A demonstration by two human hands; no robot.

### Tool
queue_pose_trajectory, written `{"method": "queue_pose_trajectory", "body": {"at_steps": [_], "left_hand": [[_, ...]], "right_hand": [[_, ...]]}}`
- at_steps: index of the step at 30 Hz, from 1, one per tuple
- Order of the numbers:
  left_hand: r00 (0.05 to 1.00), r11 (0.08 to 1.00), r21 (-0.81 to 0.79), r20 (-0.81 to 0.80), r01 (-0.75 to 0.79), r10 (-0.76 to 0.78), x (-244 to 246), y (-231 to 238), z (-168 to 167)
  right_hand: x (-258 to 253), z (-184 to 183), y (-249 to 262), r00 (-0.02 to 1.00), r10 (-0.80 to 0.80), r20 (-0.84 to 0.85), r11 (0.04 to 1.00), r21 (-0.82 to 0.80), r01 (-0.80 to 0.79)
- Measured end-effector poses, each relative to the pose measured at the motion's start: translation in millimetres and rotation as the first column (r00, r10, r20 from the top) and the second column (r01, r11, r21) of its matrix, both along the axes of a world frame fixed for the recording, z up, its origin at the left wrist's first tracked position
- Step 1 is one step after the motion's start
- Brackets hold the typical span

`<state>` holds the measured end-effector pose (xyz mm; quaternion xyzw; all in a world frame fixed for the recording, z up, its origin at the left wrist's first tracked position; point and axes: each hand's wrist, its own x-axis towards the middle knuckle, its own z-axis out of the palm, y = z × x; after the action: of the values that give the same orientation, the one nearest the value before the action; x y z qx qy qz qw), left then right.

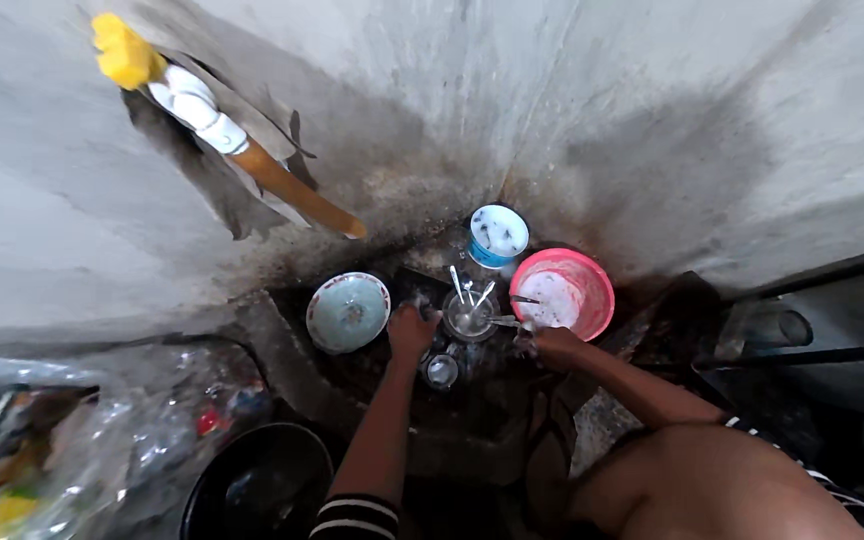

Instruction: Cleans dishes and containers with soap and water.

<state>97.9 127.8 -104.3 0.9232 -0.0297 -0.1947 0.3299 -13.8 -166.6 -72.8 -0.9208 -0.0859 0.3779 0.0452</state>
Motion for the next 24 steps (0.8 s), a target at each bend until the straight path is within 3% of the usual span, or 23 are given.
{"method": "queue_pose_trajectory", "body": {"at_steps": [4, 9, 12, 14, 16, 18, 20, 21, 22, 24], "left_hand": [[0.998, 0.997, -0.07, 0.05, 0.042, -0.039, -13, -13, 16], [0.998, 0.991, -0.128, 0.056, 0.03, -0.023, -21, -18, 35], [0.999, 0.987, -0.161, 0.038, 0.026, -0.02, -24, -21, 43], [0.999, 0.984, -0.177, 0.037, 0.011, -0.005, -24, -22, 46], [1.0, 0.982, -0.188, 0.025, -0.001, 0.006, -23, -23, 48], [1.0, 0.978, -0.206, -0.003, -0.029, 0.029, -24, -26, 51], [0.991, 0.96, -0.267, -0.12, -0.085, 0.054, -26, -34, 57], [0.966, 0.934, -0.331, -0.253, -0.135, 0.05, -31, -39, 61], [0.904, 0.873, -0.435, -0.428, -0.221, 0.015, -39, -43, 69], [0.734, 0.659, -0.609, -0.668, -0.442, -0.126, -53, -51, 79]], "right_hand": [[-22, -3, 1, 0.986, 0.03, 0.164, 1.0, 0.0, -0.031], [-40, -7, -14, 0.957, -0.036, 0.287, 0.999, -0.005, 0.039], [-32, 18, -29, 0.89, -0.259, 0.375, 0.964, 0.153, 0.216], [-16, 57, -35, 0.85, -0.42, 0.318, 0.888, 0.339, 0.312], [-2, 92, -30, 0.817, -0.499, 0.29, 0.811, 0.487, 0.324], [9, 102, -16, 0.785, -0.52, 0.338, 0.78, 0.561, 0.275], [18, 87, 4, 0.749, -0.474, 0.464, 0.819, 0.545, 0.181], [19, 74, 15, 0.718, -0.426, 0.55, 0.856, 0.502, 0.124], [18, 61, 28, 0.675, -0.372, 0.637, 0.891, 0.448, 0.068], [10, 43, 51, 0.55, -0.27, 0.79, 0.931, 0.36, -0.06]]}}
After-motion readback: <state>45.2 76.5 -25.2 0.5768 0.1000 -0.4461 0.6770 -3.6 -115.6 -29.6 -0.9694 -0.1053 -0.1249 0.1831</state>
